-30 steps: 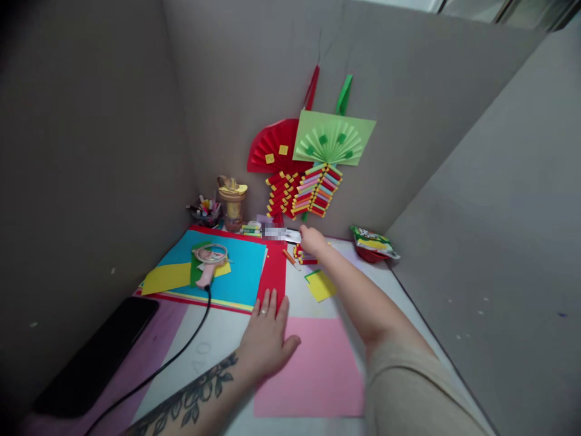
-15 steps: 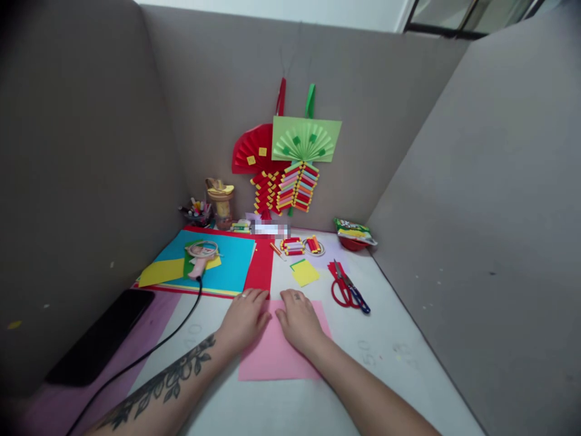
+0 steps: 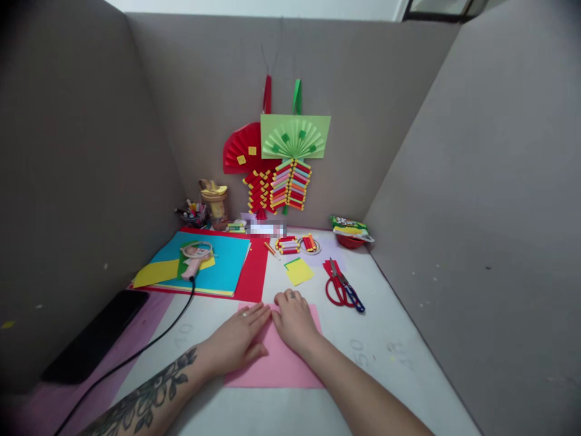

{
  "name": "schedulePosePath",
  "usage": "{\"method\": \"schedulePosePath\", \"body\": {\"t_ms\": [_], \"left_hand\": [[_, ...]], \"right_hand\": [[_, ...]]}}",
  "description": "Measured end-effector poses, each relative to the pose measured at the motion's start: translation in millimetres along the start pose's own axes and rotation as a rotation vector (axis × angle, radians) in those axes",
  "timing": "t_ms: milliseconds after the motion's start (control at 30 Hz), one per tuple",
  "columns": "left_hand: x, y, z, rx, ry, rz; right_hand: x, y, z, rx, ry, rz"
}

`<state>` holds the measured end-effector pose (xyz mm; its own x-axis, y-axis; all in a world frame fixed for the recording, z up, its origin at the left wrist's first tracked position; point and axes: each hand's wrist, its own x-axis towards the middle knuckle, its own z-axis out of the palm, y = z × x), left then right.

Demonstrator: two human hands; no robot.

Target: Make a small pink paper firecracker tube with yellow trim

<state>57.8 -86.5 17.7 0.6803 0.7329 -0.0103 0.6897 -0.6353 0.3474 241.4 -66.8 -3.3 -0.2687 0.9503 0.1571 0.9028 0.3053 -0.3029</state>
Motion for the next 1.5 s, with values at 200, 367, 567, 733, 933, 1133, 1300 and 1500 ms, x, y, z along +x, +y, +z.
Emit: {"method": "schedulePosePath", "body": {"t_ms": [200, 367, 567, 733, 933, 1133, 1300, 1500], "left_hand": [[2, 7, -18.2, 0.104, -0.039, -0.207], [5, 9, -32.7, 0.187, -0.09, -0.39], [7, 2, -18.1, 0.177, -0.055, -0.357], [8, -5, -12.5, 0.137, 0.033, -0.38], [8, -12, -23.6, 0.03, 0.163, -0.429], [9, -22, -23.6, 0.03, 0.238, -0.362], [7, -17, -11.0, -0.012, 0.294, 0.015], [6, -28, 11.0, 0.134, 0.321, 0.112]], "right_hand": [[0, 1, 1, 0.016, -0.006, 0.009], [1, 0, 0, 0.024, -0.015, 0.018], [-1, -4, -3, 0.035, -0.038, 0.011], [-2, -4, -4, 0.063, -0.055, 0.027], [-3, -4, -6, 0.121, -0.064, 0.035], [-3, -5, -9, 0.173, -0.071, 0.039], [-3, -3, -4, 0.174, -0.078, 0.029], [-3, 1, -1, 0.173, -0.088, 0.02]]}}
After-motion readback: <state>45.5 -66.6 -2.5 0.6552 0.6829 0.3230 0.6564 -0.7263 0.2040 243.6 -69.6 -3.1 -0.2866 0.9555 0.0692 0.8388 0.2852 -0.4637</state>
